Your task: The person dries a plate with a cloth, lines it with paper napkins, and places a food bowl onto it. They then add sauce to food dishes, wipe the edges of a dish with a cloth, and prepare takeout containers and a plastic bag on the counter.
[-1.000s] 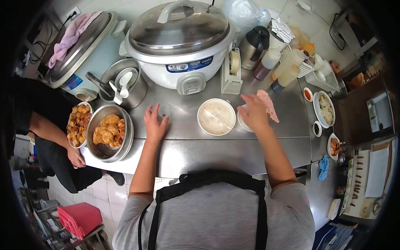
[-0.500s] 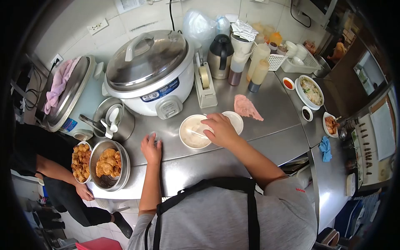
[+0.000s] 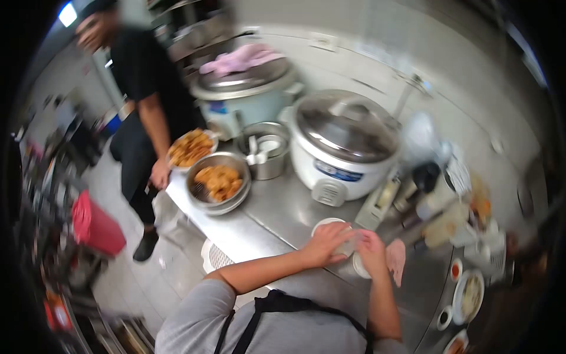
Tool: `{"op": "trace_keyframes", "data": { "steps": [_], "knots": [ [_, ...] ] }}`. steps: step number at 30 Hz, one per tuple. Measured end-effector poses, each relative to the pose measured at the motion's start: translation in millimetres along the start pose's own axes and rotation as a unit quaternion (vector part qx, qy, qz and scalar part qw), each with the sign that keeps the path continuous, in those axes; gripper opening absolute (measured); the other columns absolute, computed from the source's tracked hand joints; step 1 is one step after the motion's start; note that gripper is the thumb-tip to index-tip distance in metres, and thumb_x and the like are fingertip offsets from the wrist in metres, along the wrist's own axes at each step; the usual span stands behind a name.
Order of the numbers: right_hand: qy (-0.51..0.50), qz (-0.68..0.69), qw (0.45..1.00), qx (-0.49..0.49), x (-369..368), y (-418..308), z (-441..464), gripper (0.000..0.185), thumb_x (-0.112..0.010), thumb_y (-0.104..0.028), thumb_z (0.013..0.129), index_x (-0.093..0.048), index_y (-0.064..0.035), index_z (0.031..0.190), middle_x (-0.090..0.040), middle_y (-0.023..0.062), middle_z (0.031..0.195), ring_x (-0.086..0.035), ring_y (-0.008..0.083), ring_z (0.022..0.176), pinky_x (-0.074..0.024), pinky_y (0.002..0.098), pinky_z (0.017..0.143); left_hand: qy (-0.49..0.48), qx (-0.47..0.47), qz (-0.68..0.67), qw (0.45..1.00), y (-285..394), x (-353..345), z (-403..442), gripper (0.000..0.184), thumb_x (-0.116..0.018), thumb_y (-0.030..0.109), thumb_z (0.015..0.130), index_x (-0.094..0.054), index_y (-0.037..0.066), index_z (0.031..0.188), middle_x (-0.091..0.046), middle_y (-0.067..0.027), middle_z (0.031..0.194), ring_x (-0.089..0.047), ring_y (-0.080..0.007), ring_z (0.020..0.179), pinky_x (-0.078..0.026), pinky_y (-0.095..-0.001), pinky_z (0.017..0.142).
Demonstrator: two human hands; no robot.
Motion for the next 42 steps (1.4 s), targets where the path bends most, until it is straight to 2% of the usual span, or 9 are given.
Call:
{"op": "trace_keyframes", "data": {
  "steps": [5, 12, 16, 19, 21, 23, 28, 33, 42],
  "knots": [
    [0.016, 0.102, 0.990, -0.100, 60.4, 3.2, 29.3, 0.022, -0.053, -0.005, 0.074, -0.050, -0.0044, 0.095, -0.055, 0.0013, 0.073, -0.050, 0.0070, 0.056, -0.0399, 0.0181, 0.046, -0.012, 0.066, 0.018, 0.998, 6.4, -22.5, -6.7, 0.071, -0.066, 0.021, 0.063, -0.032, 0.017, 0.125, -0.032, -0.0144, 0.125, -0.032, -0.0337, 0.114, -0.030, -0.0450, 0.088],
    [0.194, -0.156, 0.963, -0.104, 182.5, 142.7, 102.2, 0.020, -0.049, -0.010, 0.072, -0.053, -0.0064, 0.092, -0.052, 0.0009, 0.060, -0.045, 0.0077, 0.043, -0.0325, 0.0202, 0.034, -0.090, 0.214, 0.180, 0.956, -13.2, -41.4, -57.5, 0.064, -0.061, 0.036, 0.067, -0.036, 0.020, 0.124, -0.027, -0.0138, 0.130, -0.022, -0.0357, 0.120, -0.028, -0.0471, 0.089],
    [0.196, -0.415, 0.888, 0.010, 192.7, 179.0, 122.8, 0.019, -0.052, -0.017, 0.067, -0.059, -0.0011, 0.075, -0.057, 0.0134, 0.062, -0.055, 0.0195, 0.050, -0.0420, 0.0325, 0.044, -0.081, 0.220, 0.208, 0.950, -1.9, -42.1, -59.0, 0.061, -0.059, 0.040, 0.069, -0.038, 0.020, 0.123, -0.026, -0.0140, 0.131, -0.020, -0.0360, 0.122, -0.029, -0.0482, 0.089],
    [0.191, -0.412, 0.891, 0.005, 179.2, 158.3, 115.1, 0.025, -0.054, -0.023, 0.064, -0.058, 0.0009, 0.071, -0.059, 0.0184, 0.069, -0.057, 0.0322, 0.067, -0.0433, 0.0394, 0.062, -0.082, 0.256, 0.227, 0.936, 0.6, -48.2, -58.4, 0.062, -0.059, 0.039, 0.068, -0.038, 0.019, 0.123, -0.026, -0.0146, 0.131, -0.020, -0.0371, 0.121, -0.028, -0.0489, 0.089],
    [0.196, -0.463, 0.864, -0.015, 185.3, 173.0, 123.7, 0.034, -0.057, -0.028, 0.065, -0.059, -0.0011, 0.086, -0.058, 0.0200, 0.085, -0.055, 0.0324, 0.085, -0.0428, 0.0375, 0.074, -0.061, 0.268, 0.262, 0.925, 2.7, -53.4, -58.8, 0.062, -0.060, 0.039, 0.068, -0.039, 0.019, 0.123, -0.027, -0.0152, 0.130, -0.021, -0.0378, 0.121, -0.029, -0.0493, 0.088],
    [0.188, -0.442, 0.876, -0.047, 149.9, 93.8, 83.0, 0.048, -0.056, -0.031, 0.069, -0.050, -0.0026, 0.108, -0.048, 0.0222, 0.109, -0.043, 0.0347, 0.105, -0.0352, 0.0396, 0.089, -0.053, 0.273, 0.282, 0.918, 5.3, -57.1, -56.3, 0.062, -0.060, 0.039, 0.068, -0.039, 0.018, 0.122, -0.027, -0.0158, 0.130, -0.021, -0.0384, 0.120, -0.029, -0.0495, 0.088],
    [0.044, -0.416, 0.905, 0.071, 72.5, 26.1, 2.4, 0.049, -0.059, -0.033, 0.071, -0.048, -0.0091, 0.113, -0.046, 0.0169, 0.114, -0.040, 0.0330, 0.108, -0.0335, 0.0422, 0.089, -0.039, 0.278, 0.304, 0.910, 13.4, -59.5, -52.2, 0.061, -0.060, 0.036, 0.068, -0.039, 0.014, 0.122, -0.028, -0.0192, 0.128, -0.022, -0.0397, 0.119, -0.028, -0.0501, 0.087],
    [0.025, -0.561, 0.813, 0.151, 23.9, 26.4, -52.8, 0.054, -0.054, -0.040, 0.074, -0.042, -0.0131, 0.119, -0.033, 0.0173, 0.126, -0.027, 0.0364, 0.119, -0.0276, 0.0506, 0.089, -0.026, 0.255, 0.309, 0.916, 11.8, -60.7, -53.8, 0.060, -0.059, 0.036, 0.069, -0.041, 0.012, 0.120, -0.029, -0.0202, 0.127, -0.022, -0.0404, 0.118, -0.027, -0.0493, 0.087],
    [0.006, -0.551, 0.819, 0.161, 28.6, 34.2, -53.3, 0.056, -0.052, -0.045, 0.072, -0.042, -0.0155, 0.119, -0.032, 0.0155, 0.128, -0.027, 0.0326, 0.120, -0.0294, 0.0483, 0.088, 0.023, 0.200, 0.282, 0.938, 2.4, -67.0, -53.4, 0.058, -0.061, 0.034, 0.067, -0.043, 0.011, 0.118, -0.033, -0.0231, 0.123, -0.027, -0.0447, 0.113, -0.029, -0.0506, 0.088]
  ]
}}
Point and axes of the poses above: each hand's wrist, its own z-axis towards the middle knuckle, its own x-axis out of the back of the hand, y = z × x, the point moved 5 cm from there along z, towards the middle knuckle
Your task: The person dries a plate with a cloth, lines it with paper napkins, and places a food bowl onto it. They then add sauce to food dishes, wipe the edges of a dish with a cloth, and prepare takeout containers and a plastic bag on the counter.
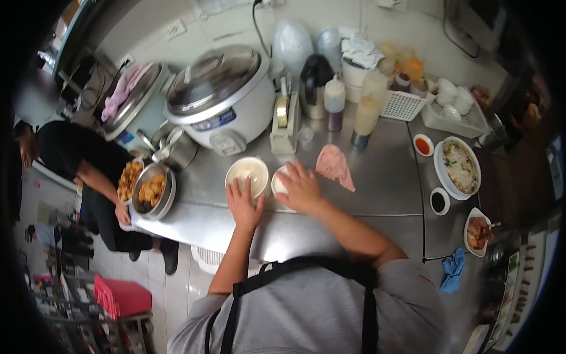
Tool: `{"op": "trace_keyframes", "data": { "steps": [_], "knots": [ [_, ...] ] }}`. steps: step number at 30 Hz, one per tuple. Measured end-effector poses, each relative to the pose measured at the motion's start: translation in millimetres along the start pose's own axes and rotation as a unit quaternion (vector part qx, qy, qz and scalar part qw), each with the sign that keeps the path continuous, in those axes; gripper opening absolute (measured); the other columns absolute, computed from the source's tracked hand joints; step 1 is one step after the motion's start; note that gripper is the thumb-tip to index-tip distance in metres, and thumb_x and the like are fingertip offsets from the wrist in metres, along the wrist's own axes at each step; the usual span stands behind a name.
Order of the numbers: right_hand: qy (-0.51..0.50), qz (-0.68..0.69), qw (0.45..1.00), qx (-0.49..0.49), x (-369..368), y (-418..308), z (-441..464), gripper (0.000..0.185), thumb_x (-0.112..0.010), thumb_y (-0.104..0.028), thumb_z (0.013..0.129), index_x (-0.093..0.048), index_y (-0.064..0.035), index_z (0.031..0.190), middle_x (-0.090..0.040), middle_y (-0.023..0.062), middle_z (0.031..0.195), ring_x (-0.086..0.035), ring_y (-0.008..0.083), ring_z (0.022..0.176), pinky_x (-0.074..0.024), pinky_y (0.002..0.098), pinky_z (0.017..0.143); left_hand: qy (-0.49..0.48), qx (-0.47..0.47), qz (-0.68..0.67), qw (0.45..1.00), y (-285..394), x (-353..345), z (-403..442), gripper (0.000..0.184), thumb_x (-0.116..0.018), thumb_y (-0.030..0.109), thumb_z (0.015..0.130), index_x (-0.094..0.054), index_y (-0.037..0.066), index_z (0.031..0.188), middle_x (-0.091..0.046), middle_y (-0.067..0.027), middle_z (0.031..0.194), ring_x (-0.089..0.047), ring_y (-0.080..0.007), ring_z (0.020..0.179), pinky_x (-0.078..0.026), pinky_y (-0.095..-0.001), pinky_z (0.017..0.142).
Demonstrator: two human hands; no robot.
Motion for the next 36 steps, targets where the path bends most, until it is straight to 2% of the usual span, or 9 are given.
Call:
{"op": "trace_keyframes", "data": {
  "steps": [8, 11, 21, 25, 28, 31, 32, 33, 36],
  "knots": [
    [-0.026, 0.000, 0.999, -0.018, -3.8, -0.8, -3.1, 0.058, -0.051, -0.047, 0.073, -0.042, -0.0142, 0.120, -0.032, 0.0143, 0.128, -0.026, 0.0323, 0.119, -0.0312, 0.0483, 0.086, 0.014, -0.029, -0.039, 0.999, -4.6, -5.1, -2.6, 0.057, -0.062, 0.028, 0.066, -0.045, 0.009, 0.117, -0.035, -0.0259, 0.122, -0.028, -0.0449, 0.113, -0.020, -0.0495, 0.097],
    [-0.006, 0.001, 1.000, -0.014, 0.8, 1.6, -4.2, 0.057, -0.051, -0.046, 0.073, -0.042, -0.0151, 0.120, -0.033, 0.0145, 0.127, -0.028, 0.0332, 0.118, -0.0333, 0.0473, 0.085, 0.033, -0.041, -0.032, 0.998, -2.2, -1.1, -4.4, 0.059, -0.061, 0.031, 0.065, -0.045, 0.008, 0.116, -0.036, -0.0269, 0.119, -0.029, -0.0477, 0.111, -0.026, -0.0520, 0.092],
    [-0.066, -0.036, 0.997, 0.018, 0.5, -3.6, 0.6, 0.056, -0.047, -0.048, 0.075, -0.037, -0.0192, 0.123, -0.027, 0.0144, 0.130, -0.026, 0.0327, 0.120, -0.0304, 0.0494, 0.089, 0.042, -0.022, -0.099, 0.994, -3.1, 7.8, -1.4, 0.055, -0.065, 0.026, 0.062, -0.049, 0.008, 0.111, -0.033, -0.0251, 0.121, -0.028, -0.0448, 0.112, -0.028, -0.0480, 0.092],
    [-0.111, 0.024, 0.994, 0.000, 1.0, -1.3, 4.1, 0.058, -0.050, -0.045, 0.075, -0.037, -0.0152, 0.123, -0.030, 0.0155, 0.128, -0.029, 0.0342, 0.118, -0.0301, 0.0486, 0.091, 0.057, -0.038, -0.175, 0.982, -15.7, 9.3, -4.0, 0.055, -0.062, 0.024, 0.065, -0.045, 0.008, 0.115, -0.030, -0.0251, 0.123, -0.028, -0.0430, 0.114, -0.028, -0.0463, 0.092],
    [-0.142, 0.083, 0.986, 0.009, 8.4, 25.6, 30.4, 0.057, -0.052, -0.041, 0.075, -0.039, -0.0109, 0.121, -0.033, 0.0176, 0.125, -0.032, 0.0332, 0.116, -0.0310, 0.0459, 0.091, 0.095, 0.011, -0.202, 0.975, -48.8, 24.0, 0.4, 0.055, -0.061, 0.020, 0.067, -0.042, 0.008, 0.117, -0.031, -0.0253, 0.122, -0.029, -0.0428, 0.113, -0.028, -0.0456, 0.092],
    [-0.092, 0.078, 0.992, 0.027, 111.0, 24.0, 78.6, 0.051, -0.055, -0.032, 0.074, -0.043, -0.0072, 0.116, -0.042, 0.0193, 0.115, -0.043, 0.0318, 0.105, -0.0362, 0.0386, 0.087, 0.084, 0.061, -0.190, 0.976, -115.6, 10.1, 11.6, 0.054, -0.060, 0.018, 0.067, -0.041, 0.006, 0.117, -0.034, -0.0237, 0.118, -0.036, -0.0391, 0.108, -0.032, -0.0420, 0.090],
    [-0.007, 0.097, 0.992, 0.083, 143.7, 25.2, 98.4, 0.046, -0.057, -0.027, 0.072, -0.045, -0.0055, 0.112, -0.047, 0.0189, 0.105, -0.049, 0.0310, 0.095, -0.0399, 0.0380, 0.082, 0.055, 0.080, -0.227, 0.969, -132.3, 6.5, 16.0, 0.054, -0.060, 0.017, 0.067, -0.041, 0.005, 0.116, -0.036, -0.0228, 0.115, -0.038, -0.0374, 0.104, -0.034, -0.0408, 0.088],
    [-0.018, 0.036, 0.998, 0.052, 192.8, 7.5, 112.8, 0.053, -0.060, -0.027, 0.071, -0.042, -0.0058, 0.116, -0.047, 0.0168, 0.108, -0.050, 0.0300, 0.094, -0.0414, 0.0367, 0.080, 0.026, 0.099, -0.263, 0.959, -148.2, 4.6, 21.2, 0.054, -0.060, 0.017, 0.068, -0.041, 0.004, 0.116, -0.039, -0.0219, 0.112, -0.041, -0.0357, 0.101, -0.035, -0.0397, 0.086],
    [0.076, -0.106, 0.991, 0.024, 303.2, -29.8, 164.0, 0.046, -0.060, -0.028, 0.072, -0.048, -0.0096, 0.112, -0.051, 0.0133, 0.106, -0.052, 0.0288, 0.094, -0.0418, 0.0346, 0.081, -0.055, 0.131, -0.284, 0.948, -173.5, -0.3, 34.5, 0.051, -0.059, 0.014, 0.067, -0.042, 0.002, 0.113, -0.045, -0.0192, 0.102, -0.046, -0.0324, 0.092, -0.039, -0.0373, 0.079]
  ]
}}
Point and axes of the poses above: each hand's wrist, its own z-axis towards the middle knuckle, its own x-axis out of the back of the hand, y = z × x, the point moved 5 cm from there along z, towards the middle knuckle
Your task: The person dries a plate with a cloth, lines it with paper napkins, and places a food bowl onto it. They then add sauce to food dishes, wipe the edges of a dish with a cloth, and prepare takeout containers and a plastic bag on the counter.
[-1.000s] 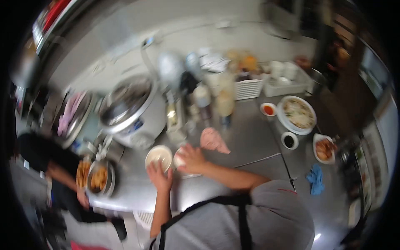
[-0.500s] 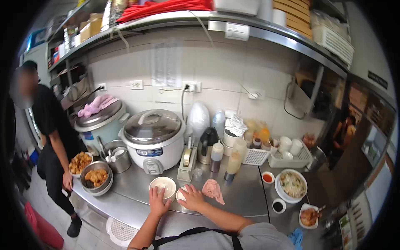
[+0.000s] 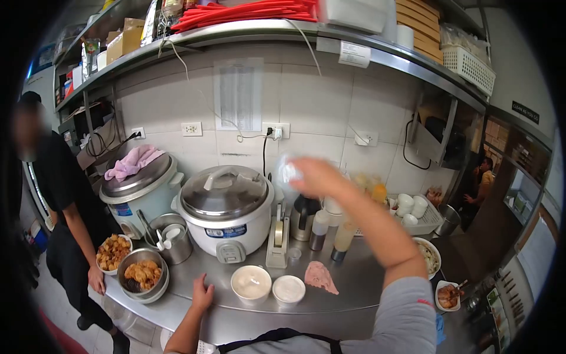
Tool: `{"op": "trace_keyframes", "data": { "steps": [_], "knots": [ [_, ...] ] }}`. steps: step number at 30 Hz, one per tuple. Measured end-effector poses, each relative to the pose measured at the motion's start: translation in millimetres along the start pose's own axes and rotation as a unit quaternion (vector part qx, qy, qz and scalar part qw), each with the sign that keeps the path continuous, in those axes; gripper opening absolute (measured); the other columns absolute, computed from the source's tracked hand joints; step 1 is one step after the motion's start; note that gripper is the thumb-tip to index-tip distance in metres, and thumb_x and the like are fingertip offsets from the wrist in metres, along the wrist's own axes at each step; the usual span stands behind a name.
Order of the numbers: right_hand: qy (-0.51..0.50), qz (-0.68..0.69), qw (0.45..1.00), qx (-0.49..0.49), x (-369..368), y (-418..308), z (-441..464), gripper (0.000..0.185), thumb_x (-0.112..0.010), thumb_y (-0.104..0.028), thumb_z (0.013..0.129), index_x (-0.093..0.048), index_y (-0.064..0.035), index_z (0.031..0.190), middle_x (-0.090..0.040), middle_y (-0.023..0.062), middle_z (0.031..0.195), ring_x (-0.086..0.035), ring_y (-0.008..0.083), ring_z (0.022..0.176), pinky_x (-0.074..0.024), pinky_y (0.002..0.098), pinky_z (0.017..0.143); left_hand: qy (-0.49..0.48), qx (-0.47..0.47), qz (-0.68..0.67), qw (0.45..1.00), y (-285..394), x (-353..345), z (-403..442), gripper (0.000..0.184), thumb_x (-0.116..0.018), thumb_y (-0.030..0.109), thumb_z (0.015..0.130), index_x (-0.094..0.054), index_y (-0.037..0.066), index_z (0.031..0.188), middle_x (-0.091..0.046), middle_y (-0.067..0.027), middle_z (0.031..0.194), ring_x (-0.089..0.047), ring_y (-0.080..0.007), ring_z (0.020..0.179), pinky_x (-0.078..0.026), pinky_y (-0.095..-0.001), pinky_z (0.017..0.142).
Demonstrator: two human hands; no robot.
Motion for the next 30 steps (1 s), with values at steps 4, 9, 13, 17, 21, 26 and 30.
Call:
{"op": "trace_keyframes", "data": {
  "steps": [4, 9, 13, 17, 21, 26, 30],
  "knots": [
    [0.227, -0.117, 0.965, 0.065, 127.4, -11.2, 97.2, 0.041, -0.055, -0.024, 0.073, -0.049, -0.0077, 0.110, -0.054, 0.0153, 0.103, -0.054, 0.0257, 0.091, -0.0424, 0.0345, 0.079, 0.012, -0.074, 0.046, 0.996, -21.6, -6.9, 5.0, 0.045, -0.058, 0.013, 0.064, -0.047, 0.001, 0.106, -0.049, -0.0176, 0.094, -0.048, -0.0328, 0.086, -0.040, -0.0374, 0.075],
    [0.342, -0.229, 0.906, -0.098, 239.2, -8.7, 185.9, 0.046, -0.052, -0.032, 0.073, -0.050, -0.0048, 0.110, -0.056, 0.0179, 0.099, -0.054, 0.0303, 0.093, -0.0421, 0.0358, 0.078, 0.013, -0.141, 0.046, 0.989, -14.3, -0.9, -2.0, 0.040, -0.059, 0.015, 0.060, -0.053, 0.002, 0.098, -0.047, -0.0189, 0.096, -0.046, -0.0340, 0.090, -0.039, -0.0406, 0.077],
    [0.400, -0.336, 0.847, -0.103, 288.2, 1.3, 249.5, 0.034, -0.050, -0.020, 0.073, -0.052, -0.0032, 0.103, -0.056, 0.0174, 0.096, -0.053, 0.0309, 0.089, -0.0423, 0.0368, 0.077, -0.080, -0.103, 0.030, 0.991, 5.7, 14.2, 4.7, 0.037, -0.059, 0.022, 0.067, -0.054, 0.005, 0.100, -0.048, -0.0214, 0.104, -0.044, -0.0382, 0.094, -0.036, -0.0445, 0.081],
    [0.373, -0.411, 0.816, -0.166, 276.3, -23.8, 283.5, 0.024, -0.046, -0.009, 0.071, -0.055, -0.0009, 0.092, -0.056, 0.0193, 0.091, -0.052, 0.0349, 0.085, -0.0419, 0.0407, 0.077, -0.060, -0.124, 0.072, 0.988, -6.1, 11.7, 5.5, 0.036, -0.059, 0.021, 0.067, -0.054, 0.005, 0.098, -0.048, -0.0234, 0.101, -0.046, -0.0385, 0.091, -0.038, -0.0445, 0.077],
    [0.276, -0.406, 0.851, -0.185, 278.5, 10.3, 317.3, 0.028, -0.042, -0.012, 0.074, -0.055, -0.0025, 0.096, -0.055, 0.0193, 0.098, -0.051, 0.0338, 0.092, -0.0406, 0.0399, 0.079, -0.055, -0.118, 0.038, 0.991, -6.1, 4.6, 7.1, 0.034, -0.060, 0.020, 0.066, -0.055, 0.005, 0.096, -0.049, -0.0229, 0.100, -0.046, -0.0384, 0.091, -0.038, -0.0445, 0.078],
    [0.324, -0.451, 0.826, -0.095, 297.7, 84.8, 336.7, 0.026, -0.042, -0.015, 0.074, -0.057, -0.0054, 0.095, -0.055, 0.0167, 0.100, -0.052, 0.0318, 0.093, -0.0402, 0.0396, 0.080, -0.056, -0.129, 0.037, 0.989, -4.8, 8.1, 7.9, 0.031, -0.061, 0.020, 0.066, -0.056, 0.006, 0.094, -0.050, -0.0225, 0.099, -0.047, -0.0384, 0.091, -0.038, -0.0443, 0.079],
    [0.469, -0.384, 0.784, -0.133, 252.9, -35.5, 248.1, 0.025, -0.045, -0.014, 0.073, -0.056, -0.0054, 0.094, -0.051, 0.0176, 0.104, -0.050, 0.0330, 0.094, -0.0399, 0.0419, 0.080, -0.060, -0.141, 0.050, 0.987, -11.8, 0.0, 5.3, 0.033, -0.062, 0.020, 0.066, -0.056, 0.007, 0.096, -0.050, -0.0212, 0.102, -0.046, -0.0380, 0.092, -0.037, -0.0442, 0.080]
  ]
}}
Point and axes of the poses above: each hand's wrist, its own z-axis towards the middle knuckle, its own x-axis out of the back of the hand, y = z × x, the point moved 5 cm from there along z, towards the middle knuckle
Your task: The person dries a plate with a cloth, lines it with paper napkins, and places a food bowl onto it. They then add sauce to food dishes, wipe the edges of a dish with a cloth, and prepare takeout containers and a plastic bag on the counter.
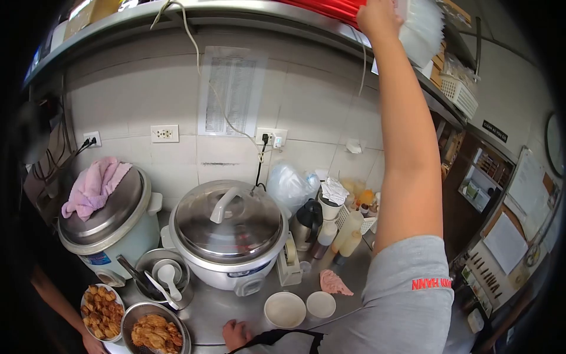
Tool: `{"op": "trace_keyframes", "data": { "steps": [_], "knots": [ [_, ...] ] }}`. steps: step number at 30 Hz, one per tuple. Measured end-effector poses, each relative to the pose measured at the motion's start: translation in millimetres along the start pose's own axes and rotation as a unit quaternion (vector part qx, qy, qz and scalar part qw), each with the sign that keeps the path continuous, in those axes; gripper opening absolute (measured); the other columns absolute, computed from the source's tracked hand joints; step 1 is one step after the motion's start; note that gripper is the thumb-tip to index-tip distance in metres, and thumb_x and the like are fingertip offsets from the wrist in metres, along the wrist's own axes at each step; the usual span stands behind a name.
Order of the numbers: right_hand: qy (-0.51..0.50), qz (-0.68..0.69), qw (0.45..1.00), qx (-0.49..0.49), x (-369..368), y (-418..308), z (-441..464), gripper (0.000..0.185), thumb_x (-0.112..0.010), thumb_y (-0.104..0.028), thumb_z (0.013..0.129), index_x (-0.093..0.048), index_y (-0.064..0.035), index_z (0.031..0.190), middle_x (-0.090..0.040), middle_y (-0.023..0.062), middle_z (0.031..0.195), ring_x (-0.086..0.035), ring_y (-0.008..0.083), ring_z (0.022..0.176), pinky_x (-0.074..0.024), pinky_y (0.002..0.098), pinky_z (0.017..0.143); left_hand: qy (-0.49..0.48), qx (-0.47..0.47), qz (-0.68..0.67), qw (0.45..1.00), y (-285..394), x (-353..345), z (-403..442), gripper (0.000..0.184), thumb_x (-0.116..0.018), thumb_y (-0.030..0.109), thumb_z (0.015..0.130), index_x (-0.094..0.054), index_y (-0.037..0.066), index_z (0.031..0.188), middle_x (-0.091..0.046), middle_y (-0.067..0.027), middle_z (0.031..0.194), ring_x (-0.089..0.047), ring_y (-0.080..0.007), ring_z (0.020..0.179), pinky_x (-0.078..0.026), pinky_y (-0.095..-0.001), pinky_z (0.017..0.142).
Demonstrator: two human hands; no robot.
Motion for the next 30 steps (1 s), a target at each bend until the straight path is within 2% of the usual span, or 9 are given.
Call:
{"op": "trace_keyframes", "data": {
  "steps": [2, 5, 8, 9, 12, 21, 24, 27, 30],
  "knots": [
    [0.114, 0.003, 0.992, 0.057, 36.6, 13.6, -26.0, 0.025, -0.046, -0.017, 0.074, -0.059, -0.0089, 0.095, -0.057, 0.0134, 0.097, -0.053, 0.0288, 0.092, -0.0399, 0.0388, 0.081, 0.007, -0.006, -0.005, 1.000, -1.6, 1.0, -2.1, 0.033, -0.061, 0.019, 0.064, -0.056, 0.007, 0.094, -0.049, -0.0202, 0.101, -0.046, -0.0366, 0.092, -0.037, -0.0435, 0.079],
    [0.087, 0.050, 0.990, 0.098, 55.3, 38.2, -47.8, 0.027, -0.051, -0.017, 0.072, -0.057, -0.0082, 0.096, -0.056, 0.0147, 0.095, -0.052, 0.0300, 0.092, -0.0410, 0.0387, 0.079, 0.016, -0.006, -0.018, 1.000, 0.1, -3.3, -4.0, 0.030, -0.058, 0.015, 0.060, -0.057, 0.004, 0.088, -0.047, -0.0197, 0.097, -0.045, -0.0344, 0.091, -0.038, -0.0424, 0.077],
    [0.123, -0.019, 0.982, 0.141, 41.2, 49.7, -39.1, 0.030, -0.053, -0.016, 0.071, -0.055, -0.0072, 0.099, -0.056, 0.0144, 0.095, -0.051, 0.0313, 0.093, -0.0423, 0.0376, 0.075, 0.011, -0.006, -0.020, 1.000, -2.9, -4.1, -7.3, 0.028, -0.057, 0.016, 0.060, -0.056, 0.005, 0.087, -0.047, -0.0199, 0.097, -0.045, -0.0349, 0.092, -0.037, -0.0430, 0.077],
    [0.099, -0.012, 0.986, 0.135, 31.0, 55.3, -31.9, 0.031, -0.053, -0.016, 0.072, -0.053, -0.0049, 0.101, -0.054, 0.0147, 0.099, -0.049, 0.0318, 0.094, -0.0411, 0.0346, 0.076, 0.009, -0.004, -0.017, 1.000, -1.5, -3.5, -7.2, 0.028, -0.057, 0.016, 0.061, -0.056, 0.005, 0.086, -0.047, -0.0198, 0.097, -0.045, -0.0349, 0.092, -0.037, -0.0431, 0.077],
    [-0.085, 0.041, 0.994, 0.060, 45.2, 30.3, -21.8, 0.025, -0.044, -0.012, 0.073, -0.054, -0.0044, 0.094, -0.043, 0.0192, 0.115, -0.047, 0.0349, 0.098, -0.0394, 0.0433, 0.081, 0.023, -0.003, -0.010, 1.000, 2.7, -3.1, -9.2, 0.024, -0.057, 0.015, 0.060, -0.057, 0.006, 0.082, -0.047, -0.0191, 0.096, -0.045, -0.0345, 0.091, -0.038, -0.0429, 0.077],
    [-0.166, -0.059, 0.983, 0.043, -0.5, 29.6, 5.6, 0.027, -0.040, -0.010, 0.077, -0.049, 0.0012, 0.100, -0.031, 0.0193, 0.126, -0.045, 0.0345, 0.102, -0.0386, 0.0429, 0.083, 0.032, 0.013, 0.008, 0.999, 4.6, -2.5, -11.1, 0.023, -0.058, 0.015, 0.060, -0.057, 0.006, 0.081, -0.046, -0.0181, 0.096, -0.044, -0.0330, 0.093, -0.037, -0.0423, 0.078],
    [-0.150, -0.077, 0.984, 0.053, -17.9, 34.0, 14.2, 0.026, -0.038, -0.007, 0.076, -0.049, 0.0012, 0.098, -0.036, 0.0185, 0.122, -0.045, 0.0339, 0.101, -0.0392, 0.0422, 0.083, 0.024, 0.029, 0.006, 0.999, 2.5, -4.9, -11.9, 0.023, -0.056, 0.015, 0.060, -0.057, 0.008, 0.081, -0.046, -0.0166, 0.101, -0.042, -0.0330, 0.098, -0.035, -0.0420, 0.082],
    [-0.033, -0.030, 0.992, 0.121, -33.4, 31.2, 31.0, 0.024, -0.039, -0.006, 0.075, -0.051, 0.0009, 0.095, -0.040, 0.0172, 0.117, -0.047, 0.0323, 0.099, -0.0398, 0.0410, 0.082, 0.027, 0.030, 0.005, 0.999, 2.2, -4.1, -10.7, 0.022, -0.057, 0.015, 0.060, -0.057, 0.008, 0.082, -0.046, -0.0167, 0.102, -0.042, -0.0326, 0.098, -0.034, -0.0417, 0.082],
    [0.030, -0.042, 0.983, 0.177, 26.8, -47.7, 2.1, 0.024, -0.040, -0.006, 0.075, -0.051, 0.0000, 0.095, -0.043, 0.0148, 0.115, -0.047, 0.0313, 0.100, -0.0391, 0.0408, 0.082, 0.017, 0.032, 0.012, 0.999, -0.3, -6.7, -9.1, 0.022, -0.057, 0.015, 0.061, -0.057, 0.008, 0.082, -0.046, -0.0164, 0.101, -0.042, -0.0320, 0.098, -0.034, -0.0414, 0.082]
  ]
}}
Point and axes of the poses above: each hand's wrist, its own z-axis towards the middle knuckle, its own x-axis out of the back of the hand, y = z × x, the point moved 5 cm from there along z, towards the middle knuckle
